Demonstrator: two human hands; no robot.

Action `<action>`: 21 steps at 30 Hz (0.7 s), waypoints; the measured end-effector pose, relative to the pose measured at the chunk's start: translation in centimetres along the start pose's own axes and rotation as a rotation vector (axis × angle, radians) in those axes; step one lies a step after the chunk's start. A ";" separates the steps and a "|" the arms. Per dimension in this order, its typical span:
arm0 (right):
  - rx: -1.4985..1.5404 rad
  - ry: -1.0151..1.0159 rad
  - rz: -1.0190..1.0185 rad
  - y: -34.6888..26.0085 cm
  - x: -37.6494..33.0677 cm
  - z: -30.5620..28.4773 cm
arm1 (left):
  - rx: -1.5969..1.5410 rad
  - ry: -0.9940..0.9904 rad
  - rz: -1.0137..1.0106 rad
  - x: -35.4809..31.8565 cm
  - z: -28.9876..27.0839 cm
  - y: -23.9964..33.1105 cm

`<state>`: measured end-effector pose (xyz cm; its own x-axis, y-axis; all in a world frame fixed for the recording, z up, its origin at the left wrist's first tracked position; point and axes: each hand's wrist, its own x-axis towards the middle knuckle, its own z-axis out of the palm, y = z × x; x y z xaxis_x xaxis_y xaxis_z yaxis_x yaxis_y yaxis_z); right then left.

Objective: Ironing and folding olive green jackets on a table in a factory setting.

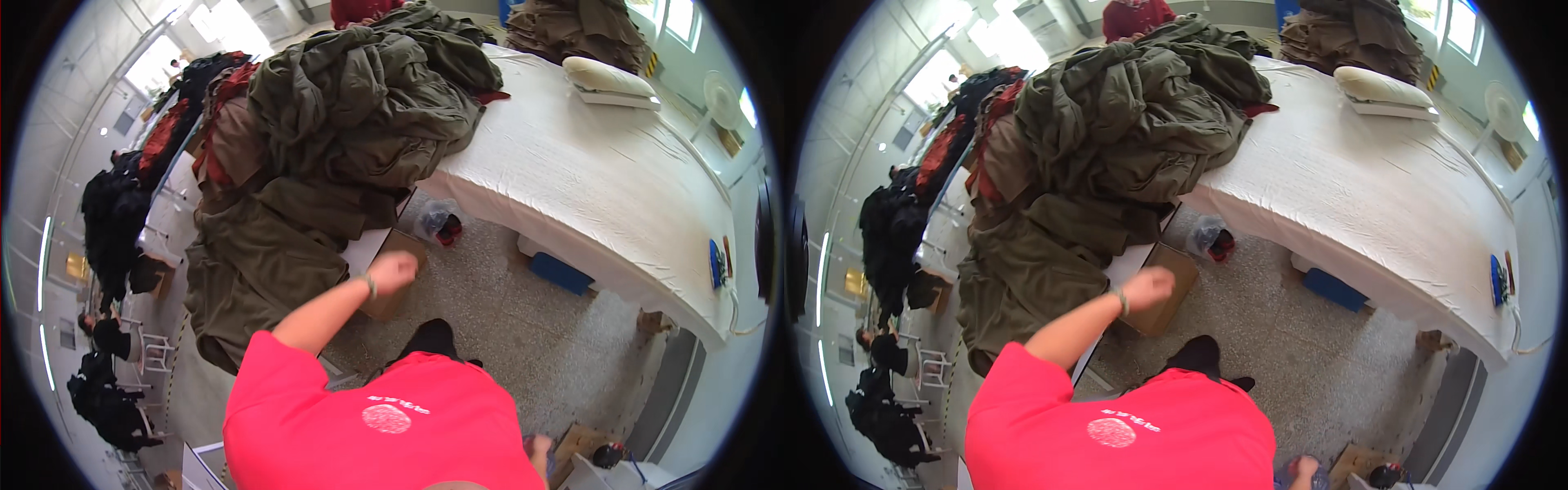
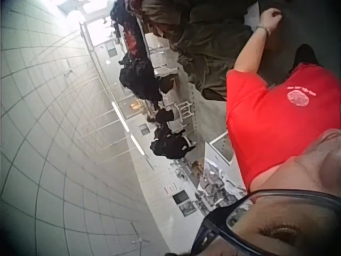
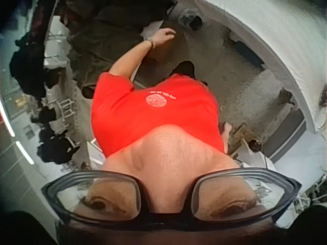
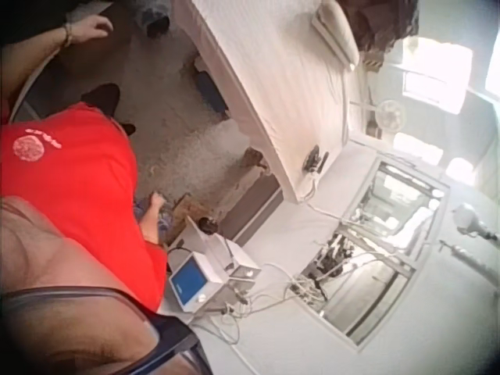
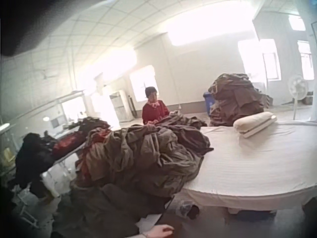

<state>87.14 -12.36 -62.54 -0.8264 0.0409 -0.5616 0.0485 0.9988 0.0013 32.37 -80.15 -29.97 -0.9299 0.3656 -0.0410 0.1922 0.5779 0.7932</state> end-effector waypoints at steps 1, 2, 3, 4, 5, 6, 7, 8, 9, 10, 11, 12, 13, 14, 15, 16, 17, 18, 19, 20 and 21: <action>0.111 -0.018 -0.011 -0.3 0.5 1.4 | -0.045 0.252 -0.055 3.4 -2.3 1.1; 0.221 -0.029 0.001 -0.8 1.8 2.1 | -0.446 0.402 -0.259 7.6 -5.0 2.2; 0.332 -0.049 0.019 -1.4 2.6 2.7 | -0.594 0.567 -0.216 10.5 -8.1 4.1; 0.436 -0.066 0.027 -1.7 3.5 2.8 | -0.668 0.657 -0.286 12.4 -12.4 3.4; 0.541 -0.083 0.042 -2.2 4.4 2.9 | -0.667 0.883 -0.240 13.9 -15.9 2.9; 0.663 -0.065 0.095 -3.0 4.4 3.5 | -0.773 0.933 -0.302 16.8 -20.3 1.0; 0.776 -0.074 0.179 -3.8 3.0 3.9 | -0.643 1.184 -0.406 19.1 -20.3 2.6; 0.893 -0.071 0.271 -5.2 1.9 4.3 | -0.633 1.441 -0.507 21.4 -21.3 2.0; 1.031 -0.046 0.369 -7.9 1.5 4.6 | -0.626 1.592 -0.634 22.8 -22.5 3.7; 1.170 -0.005 0.474 -11.0 1.8 4.6 | -0.642 1.289 -0.661 22.5 -25.0 -0.1; 1.217 0.034 0.526 -7.8 -2.0 -3.4 | -0.897 1.032 -0.281 18.9 -27.5 -1.0; 1.126 -0.116 0.562 -9.9 5.4 -11.7 | -0.946 1.269 -0.525 15.6 -30.5 -3.0; 1.052 -0.132 0.679 -9.0 5.9 -17.7 | -1.020 1.309 -0.544 14.7 -33.5 -5.5; 1.144 -0.205 0.731 -6.4 6.7 -20.8 | -1.009 1.286 -0.521 14.2 -35.5 -8.2; 1.140 -0.118 0.751 -4.9 6.8 -25.0 | -1.139 1.225 -0.557 15.7 -37.6 -9.6; 1.242 -0.057 0.880 -2.7 7.8 -25.9 | -1.119 1.310 -0.566 16.7 -38.4 -11.6; 1.360 0.082 0.918 -1.4 8.6 -25.5 | -1.074 1.232 -0.496 20.1 -41.2 -10.9; 1.462 0.178 0.980 0.5 10.1 -26.9 | -1.088 1.204 -0.510 23.3 -40.1 -11.5; 1.559 0.275 1.032 1.8 11.3 -28.1 | -0.979 1.212 -0.453 28.9 -41.9 -10.5; 1.555 0.294 1.046 2.6 12.6 -29.0 | -0.876 1.221 -0.385 31.2 -43.1 -10.3; 1.561 0.259 1.056 2.9 13.9 -30.0 | -0.767 1.222 -0.316 33.6 -43.9 -9.6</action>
<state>58.96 -8.09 -45.53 -0.1690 0.6829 -0.7107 0.7883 -0.3392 -0.5134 -14.48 -105.42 -12.25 -0.6573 -0.7518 -0.0525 0.0888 -0.1464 0.9852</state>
